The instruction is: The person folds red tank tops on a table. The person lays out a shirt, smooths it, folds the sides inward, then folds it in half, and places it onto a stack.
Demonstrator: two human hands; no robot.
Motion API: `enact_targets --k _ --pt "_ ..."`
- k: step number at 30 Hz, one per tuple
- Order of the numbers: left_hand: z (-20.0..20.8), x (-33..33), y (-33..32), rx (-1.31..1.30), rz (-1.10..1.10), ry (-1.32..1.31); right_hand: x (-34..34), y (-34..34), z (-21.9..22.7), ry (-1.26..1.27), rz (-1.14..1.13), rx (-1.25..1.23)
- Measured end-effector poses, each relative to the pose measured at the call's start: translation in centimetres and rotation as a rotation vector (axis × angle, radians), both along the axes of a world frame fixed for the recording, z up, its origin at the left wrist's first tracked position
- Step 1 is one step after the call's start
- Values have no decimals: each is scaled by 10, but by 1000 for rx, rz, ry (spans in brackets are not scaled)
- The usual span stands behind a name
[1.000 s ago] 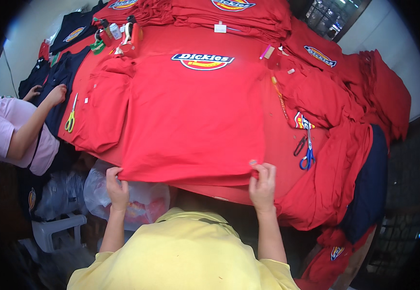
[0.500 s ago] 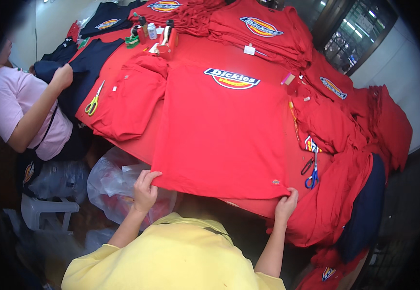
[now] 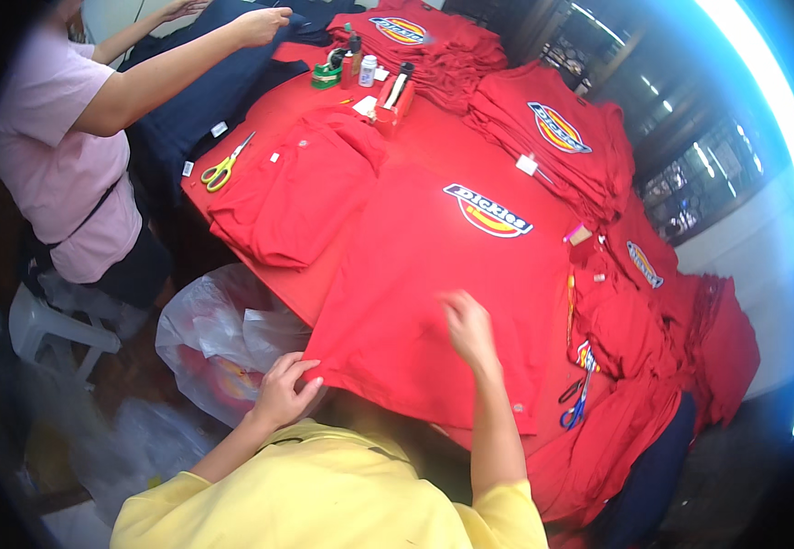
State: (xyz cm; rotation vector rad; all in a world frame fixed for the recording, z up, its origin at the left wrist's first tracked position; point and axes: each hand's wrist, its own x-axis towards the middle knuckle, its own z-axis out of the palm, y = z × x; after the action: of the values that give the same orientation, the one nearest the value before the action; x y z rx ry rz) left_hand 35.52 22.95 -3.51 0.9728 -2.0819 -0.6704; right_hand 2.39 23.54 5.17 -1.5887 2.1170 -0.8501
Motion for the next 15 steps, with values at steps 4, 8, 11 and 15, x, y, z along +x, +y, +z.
enact_targets --k 4,8,11,15 --pt "-4 -9 -6 363 168 66 -11 -183 -38 305 269 -219" --pt "-5 -21 -8 559 340 173 -17 -300 -41 445 184 32" --pt "-1 -22 -5 736 370 194 -35 -327 -29 -1 229 342" --pt "-19 -24 2 737 385 276 -71 -323 -6 -300 295 240"
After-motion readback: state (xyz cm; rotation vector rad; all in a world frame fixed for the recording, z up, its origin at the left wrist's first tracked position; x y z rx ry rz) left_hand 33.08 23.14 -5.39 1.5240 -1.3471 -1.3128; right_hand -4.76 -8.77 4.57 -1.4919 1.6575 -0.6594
